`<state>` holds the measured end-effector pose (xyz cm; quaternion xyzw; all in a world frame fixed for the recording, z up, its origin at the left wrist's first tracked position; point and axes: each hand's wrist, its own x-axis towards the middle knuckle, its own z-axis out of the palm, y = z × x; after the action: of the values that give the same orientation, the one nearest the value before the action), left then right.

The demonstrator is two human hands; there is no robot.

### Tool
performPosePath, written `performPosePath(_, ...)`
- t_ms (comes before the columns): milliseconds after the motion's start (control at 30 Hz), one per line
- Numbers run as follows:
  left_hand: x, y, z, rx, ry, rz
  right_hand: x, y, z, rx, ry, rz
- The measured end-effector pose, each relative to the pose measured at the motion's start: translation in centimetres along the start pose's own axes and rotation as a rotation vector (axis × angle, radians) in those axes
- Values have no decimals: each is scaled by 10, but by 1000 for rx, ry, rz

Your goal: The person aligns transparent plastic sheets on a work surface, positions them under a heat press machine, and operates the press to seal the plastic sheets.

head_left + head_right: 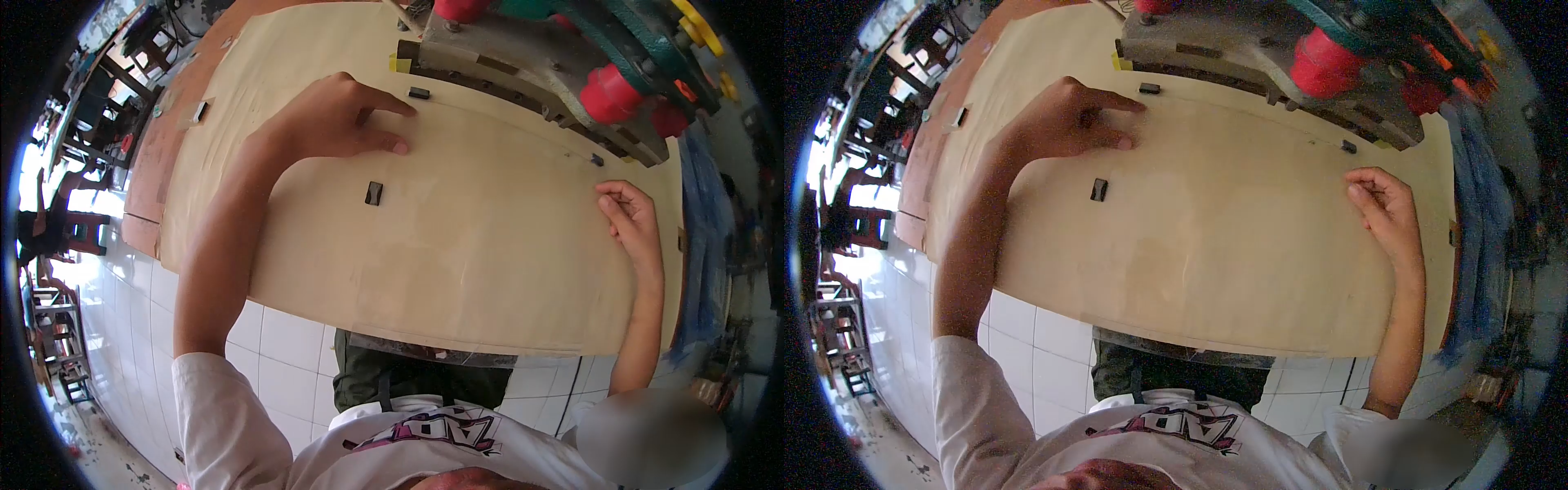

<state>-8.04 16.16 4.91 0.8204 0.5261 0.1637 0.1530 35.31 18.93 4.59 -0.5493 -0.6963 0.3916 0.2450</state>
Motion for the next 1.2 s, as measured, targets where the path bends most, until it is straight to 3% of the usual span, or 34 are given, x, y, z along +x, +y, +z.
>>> performPosePath(300, -1, -5, 4, -19, 22, 34, -1, -4, 0, -36, -28, 22)
performPosePath(367, 0, -10, 6, -21, 81, 177, 0, -2, 0, -32, -26, 12)
performPosePath(600, 0, -9, 6, -1, 99, 190, 0, -3, 1, -40, -7, 13)
performPosePath(667, -1, -1, 1, 3, 21, 35, 0, -2, 1, -37, -7, 2)
performPosePath(967, -1, 1, 0, 22, 14, 9, -2, -7, 3, -64, 14, 0)
performPosePath(1067, 1, -7, 6, -5, 79, 159, -3, -8, 2, -54, 13, 6)
performPosePath(1200, 0, -10, 8, 8, 54, 151, -4, -9, 2, -37, -7, -26)
